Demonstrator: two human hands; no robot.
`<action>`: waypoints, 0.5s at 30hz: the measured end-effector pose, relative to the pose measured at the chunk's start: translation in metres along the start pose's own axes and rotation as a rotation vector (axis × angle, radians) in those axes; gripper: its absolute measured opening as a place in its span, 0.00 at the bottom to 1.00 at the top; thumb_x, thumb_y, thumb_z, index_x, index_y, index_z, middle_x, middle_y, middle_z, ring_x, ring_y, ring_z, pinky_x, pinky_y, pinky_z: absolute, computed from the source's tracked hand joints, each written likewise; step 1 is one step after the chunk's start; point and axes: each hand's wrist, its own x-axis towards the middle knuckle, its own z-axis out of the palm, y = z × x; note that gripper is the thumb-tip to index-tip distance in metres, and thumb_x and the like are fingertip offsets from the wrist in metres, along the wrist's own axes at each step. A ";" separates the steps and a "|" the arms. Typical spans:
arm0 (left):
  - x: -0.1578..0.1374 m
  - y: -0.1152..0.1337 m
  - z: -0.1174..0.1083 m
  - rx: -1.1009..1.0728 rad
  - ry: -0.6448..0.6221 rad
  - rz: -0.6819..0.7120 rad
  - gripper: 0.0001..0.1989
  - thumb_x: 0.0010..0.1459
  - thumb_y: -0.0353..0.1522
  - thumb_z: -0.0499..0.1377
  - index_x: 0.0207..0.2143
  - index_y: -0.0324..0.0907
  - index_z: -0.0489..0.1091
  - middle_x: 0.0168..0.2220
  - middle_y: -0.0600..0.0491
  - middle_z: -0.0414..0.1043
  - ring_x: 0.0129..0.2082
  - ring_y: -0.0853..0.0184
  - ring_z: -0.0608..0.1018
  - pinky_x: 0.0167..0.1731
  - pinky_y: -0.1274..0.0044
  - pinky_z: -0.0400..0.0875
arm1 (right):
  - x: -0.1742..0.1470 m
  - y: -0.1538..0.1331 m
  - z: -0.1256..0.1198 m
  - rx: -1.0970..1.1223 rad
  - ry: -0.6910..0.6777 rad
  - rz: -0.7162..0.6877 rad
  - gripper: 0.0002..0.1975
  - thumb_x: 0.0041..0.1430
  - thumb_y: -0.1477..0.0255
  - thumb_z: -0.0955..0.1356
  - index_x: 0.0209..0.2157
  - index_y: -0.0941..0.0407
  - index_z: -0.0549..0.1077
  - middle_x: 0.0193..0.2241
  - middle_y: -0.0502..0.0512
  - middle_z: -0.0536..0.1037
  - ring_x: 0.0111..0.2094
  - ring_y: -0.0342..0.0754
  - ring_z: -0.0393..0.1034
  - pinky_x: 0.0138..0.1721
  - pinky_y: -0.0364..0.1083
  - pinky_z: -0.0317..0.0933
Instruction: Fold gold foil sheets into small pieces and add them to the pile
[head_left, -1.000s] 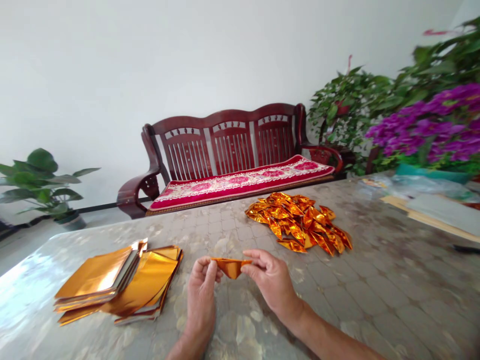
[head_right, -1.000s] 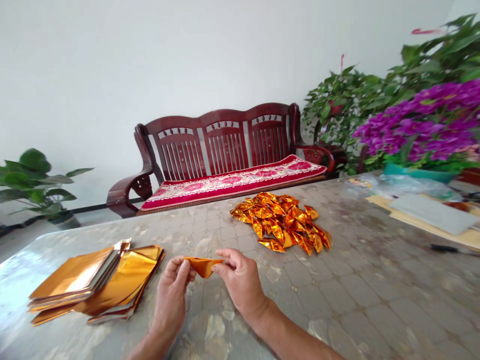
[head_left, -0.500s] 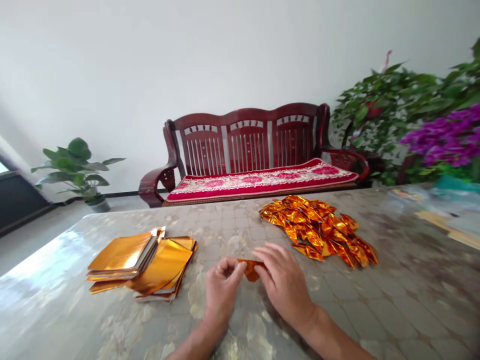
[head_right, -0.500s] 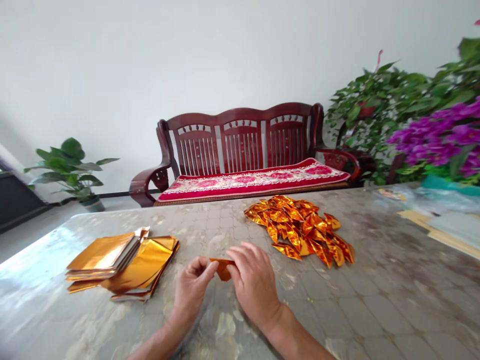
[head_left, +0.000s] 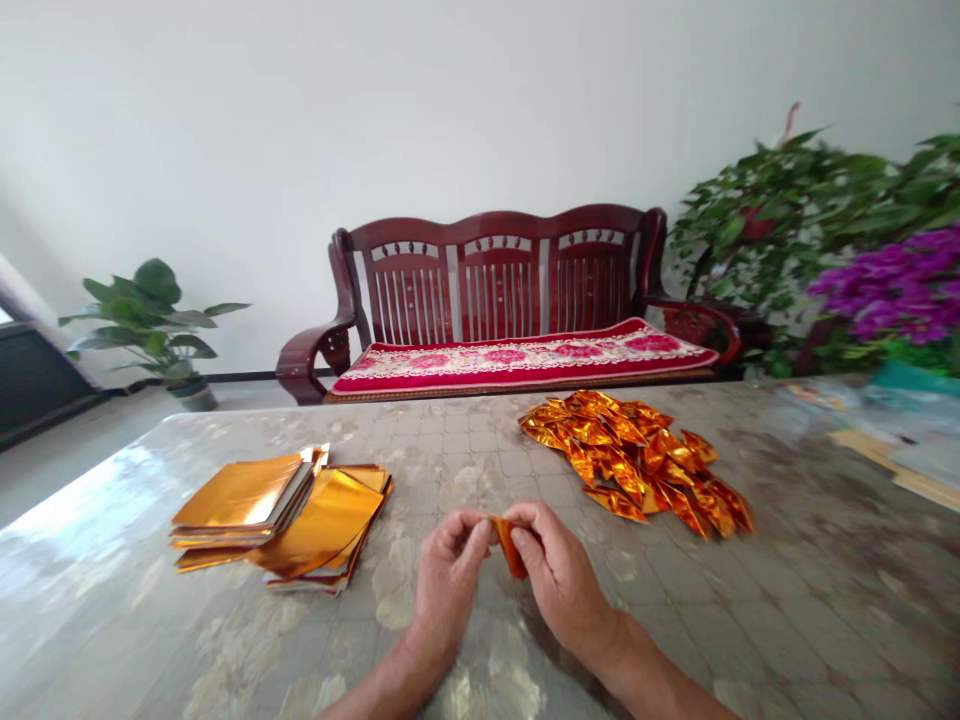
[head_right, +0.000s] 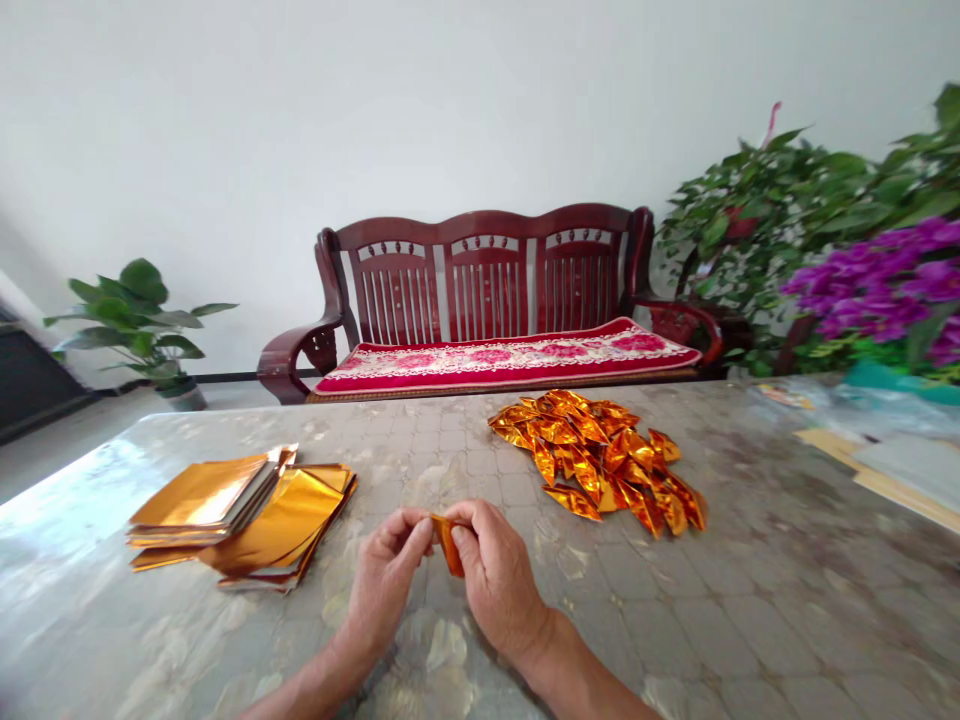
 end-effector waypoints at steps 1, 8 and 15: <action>0.000 0.000 0.000 0.009 0.010 -0.003 0.12 0.58 0.40 0.59 0.29 0.40 0.73 0.24 0.54 0.73 0.26 0.68 0.74 0.28 0.79 0.68 | 0.000 0.002 0.001 0.001 0.012 -0.014 0.08 0.69 0.71 0.60 0.39 0.53 0.70 0.29 0.50 0.76 0.33 0.47 0.72 0.35 0.43 0.64; -0.005 -0.008 -0.001 0.015 0.166 0.106 0.08 0.56 0.36 0.62 0.30 0.42 0.68 0.26 0.58 0.69 0.26 0.70 0.73 0.29 0.80 0.68 | -0.001 0.010 0.003 -0.160 0.182 -0.138 0.03 0.65 0.71 0.67 0.36 0.52 0.73 0.29 0.49 0.78 0.32 0.47 0.73 0.36 0.44 0.63; -0.010 -0.016 0.001 0.152 0.047 0.186 0.05 0.57 0.33 0.63 0.31 0.42 0.72 0.29 0.56 0.75 0.28 0.69 0.74 0.31 0.79 0.68 | -0.002 0.013 0.002 -0.212 0.192 -0.265 0.04 0.65 0.72 0.68 0.34 0.52 0.74 0.29 0.50 0.79 0.32 0.48 0.72 0.36 0.46 0.63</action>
